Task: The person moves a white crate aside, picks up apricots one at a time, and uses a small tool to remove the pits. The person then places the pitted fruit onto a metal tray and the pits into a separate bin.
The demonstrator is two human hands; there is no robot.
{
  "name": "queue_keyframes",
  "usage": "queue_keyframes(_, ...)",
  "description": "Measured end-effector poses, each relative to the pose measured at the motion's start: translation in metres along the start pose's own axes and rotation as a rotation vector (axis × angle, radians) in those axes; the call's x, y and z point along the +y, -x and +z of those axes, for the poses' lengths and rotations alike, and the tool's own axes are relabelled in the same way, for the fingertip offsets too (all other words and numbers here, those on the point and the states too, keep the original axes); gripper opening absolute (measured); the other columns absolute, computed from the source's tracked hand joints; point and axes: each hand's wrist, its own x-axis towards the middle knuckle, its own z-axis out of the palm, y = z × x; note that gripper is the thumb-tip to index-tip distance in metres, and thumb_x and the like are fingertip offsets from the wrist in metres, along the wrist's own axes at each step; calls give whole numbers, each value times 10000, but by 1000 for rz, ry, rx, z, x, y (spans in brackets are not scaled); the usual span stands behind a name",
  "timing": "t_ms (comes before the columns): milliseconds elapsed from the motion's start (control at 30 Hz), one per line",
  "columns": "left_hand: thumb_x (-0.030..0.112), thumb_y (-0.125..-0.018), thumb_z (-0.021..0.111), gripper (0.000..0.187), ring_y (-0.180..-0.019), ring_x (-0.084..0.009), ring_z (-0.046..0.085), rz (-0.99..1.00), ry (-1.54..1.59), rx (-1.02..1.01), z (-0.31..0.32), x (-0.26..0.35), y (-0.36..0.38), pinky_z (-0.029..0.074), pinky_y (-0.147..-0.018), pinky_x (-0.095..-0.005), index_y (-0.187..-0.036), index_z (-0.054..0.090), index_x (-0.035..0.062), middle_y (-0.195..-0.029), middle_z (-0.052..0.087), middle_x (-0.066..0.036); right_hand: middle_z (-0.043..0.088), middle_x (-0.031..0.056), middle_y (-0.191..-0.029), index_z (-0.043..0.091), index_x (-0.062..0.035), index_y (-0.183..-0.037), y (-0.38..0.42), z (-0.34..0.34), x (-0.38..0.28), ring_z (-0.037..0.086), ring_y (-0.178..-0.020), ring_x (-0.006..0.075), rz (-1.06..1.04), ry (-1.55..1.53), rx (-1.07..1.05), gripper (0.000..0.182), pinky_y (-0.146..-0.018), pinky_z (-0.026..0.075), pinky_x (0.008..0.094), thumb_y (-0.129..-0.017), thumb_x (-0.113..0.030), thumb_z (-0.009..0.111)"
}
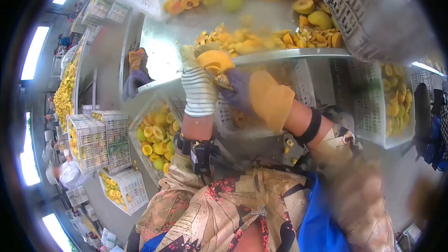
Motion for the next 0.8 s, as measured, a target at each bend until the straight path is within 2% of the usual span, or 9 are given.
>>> queue_keyframes(67, 533, -953, 509, 531, -853, -273, 639, -99, 88, -2, -8, -13, -7, 551, -738, -400, -1075, 609, 26, -956, 655, -124, 668, 155, -984, 592, -154, -1184, -1, -5, -2, 644, -812, 378, -21, 35, 35, 368, -687, 511, 453, -869, -342, 618)
queue_keyframes(200, 565, -943, 509, 548, -839, -272, 640, -232, 235, -3, -15, -1, -2, 551, -717, -381, -1060, 612, 40, -947, 653, -123, 670, 174, -896, 606, -132, -1112, 4, -17, -12, 639, -805, 392, 9, 59, -14, 317, -690, 504, 461, -877, -346, 610)
queue_keyframes(267, 580, -923, 534, 556, -836, -274, 643, -542, 374, 55, -3, 37, 8, 554, -690, -388, -1043, 610, 43, -938, 653, -126, 660, 201, -868, 605, -106, -1083, 0, -13, -7, 629, -789, 421, -112, 142, -33, 324, -677, 498, 480, -889, -366, 599)
queue_keyframes(400, 592, -879, 598, 598, -846, -273, 651, -475, 374, -144, -10, 52, 9, 555, -672, -412, -1089, 610, 32, -973, 662, -137, 666, 153, -780, 604, -84, -1056, 6, -14, -19, 648, -669, 338, -67, 2, 137, 335, -602, 503, 419, -908, -384, 602)
queue_keyframes(467, 558, -850, 656, 626, -859, -264, 655, -401, 222, -474, -11, 63, 8, 552, -727, -402, -1151, 600, 12, -1015, 666, -148, 612, 61, -678, 610, -59, -997, 7, -36, -27, 592, -548, 174, 168, -485, -249, 309, -503, 468, 311, -925, -360, 607)
queue_keyframes(500, 558, -850, 656, 626, -859, -264, 655, -399, 224, -475, -10, 64, 8, 552, -727, -402, -1151, 600, 12, -1015, 666, -148, 612, 61, -678, 610, -59, -997, 8, -44, -29, 592, -548, 174, 168, -482, -247, 309, -503, 468, 311, -925, -360, 607)
queue_keyframes(567, 472, -876, 651, 499, -754, -146, 662, -372, 190, -509, -8, 62, 8, 503, -612, -243, -1086, 663, 20, -928, 711, -96, 631, 61, -697, 606, -69, -1200, 11, -53, -32, 577, -546, 125, 326, -736, -443, 407, -495, 472, 294, -945, -385, 582)
queue_keyframes(700, 407, -858, 687, 446, -792, -141, 654, -290, 221, -551, -8, 58, 6, 508, -679, -247, -1052, 681, 6, -932, 708, -87, 583, 23, -669, 613, -56, -1176, 8, -54, -35, 547, -500, 95, 361, -715, -348, 398, -438, 430, 252, -948, -381, 585)
queue_keyframes(800, 355, -854, 705, 415, -831, -147, 645, -358, 252, -499, 1, 58, 6, 500, -711, -240, -1069, 673, 0, -936, 705, -92, 608, 49, -671, 621, -56, -1156, 3, -45, -24, 594, -540, 159, 409, -760, -361, 362, -490, 468, 297, -942, -345, 585)
